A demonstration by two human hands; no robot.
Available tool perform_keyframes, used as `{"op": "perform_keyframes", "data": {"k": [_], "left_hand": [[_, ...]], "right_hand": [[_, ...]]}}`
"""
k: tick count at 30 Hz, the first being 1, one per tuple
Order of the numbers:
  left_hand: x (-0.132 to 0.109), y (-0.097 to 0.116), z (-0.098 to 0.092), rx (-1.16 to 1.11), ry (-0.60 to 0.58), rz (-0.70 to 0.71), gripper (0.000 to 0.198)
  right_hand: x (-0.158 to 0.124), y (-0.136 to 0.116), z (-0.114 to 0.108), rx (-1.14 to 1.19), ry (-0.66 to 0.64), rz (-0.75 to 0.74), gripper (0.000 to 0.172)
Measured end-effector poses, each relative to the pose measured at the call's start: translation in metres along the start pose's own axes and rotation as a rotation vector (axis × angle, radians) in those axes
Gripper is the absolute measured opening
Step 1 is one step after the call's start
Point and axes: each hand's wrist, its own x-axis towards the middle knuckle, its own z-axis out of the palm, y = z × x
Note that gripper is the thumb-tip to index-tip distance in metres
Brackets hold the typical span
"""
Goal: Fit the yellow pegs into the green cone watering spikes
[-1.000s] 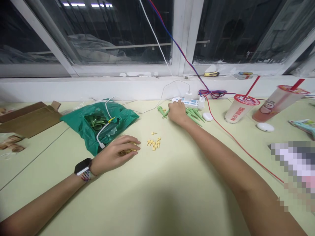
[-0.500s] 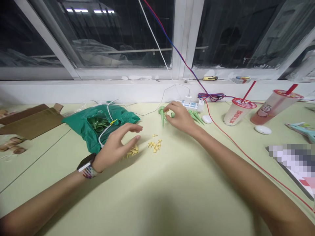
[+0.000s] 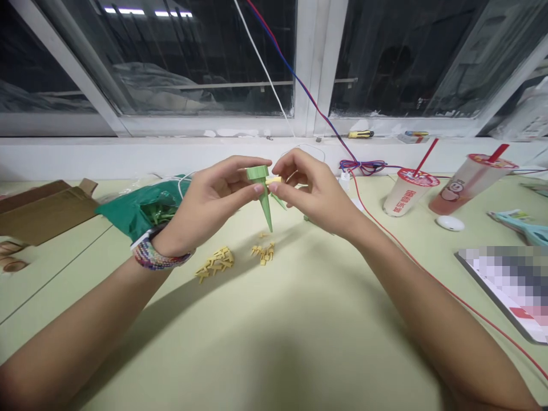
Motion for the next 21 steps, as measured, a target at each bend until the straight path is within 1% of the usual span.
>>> {"op": "perform_keyframes", "data": {"k": [3,5,8,12,15,17,18,21], "left_hand": [[-0.004,0.004,0.004,0.024,0.021,0.025,0.033],[-0.006,0.005,0.007,0.031,0.024,0.029,0.033],[-0.007,0.005,0.007,0.022,0.01,0.014,0.035],[0.0,0.006,0.004,-0.039,-0.037,-0.081,0.031],[0.003,0.004,0.003,-0.034,-0.061,-0.12,0.027],[0.001,0.002,0.003,0.044,-0.043,-0.07,0.024],[0.0,0.001,0.002,0.113,-0.017,-0.016,0.023],[-0.002,-0.006,-0.008,0.411,0.106,0.214,0.026]], "right_hand": [[-0.002,-0.005,-0.001,0.041,-0.081,0.072,0.03],[-0.006,-0.009,0.0,0.017,-0.062,0.069,0.03],[-0.009,-0.012,0.002,-0.089,0.003,0.002,0.027],[-0.011,-0.012,0.004,-0.257,0.054,-0.111,0.021],[-0.011,-0.009,0.009,-0.287,0.075,-0.133,0.02],[-0.01,-0.007,0.012,-0.23,0.067,-0.086,0.022],[-0.008,-0.006,0.012,-0.176,0.049,-0.043,0.024],[-0.003,-0.003,0.002,0.031,-0.02,0.095,0.03]]}}
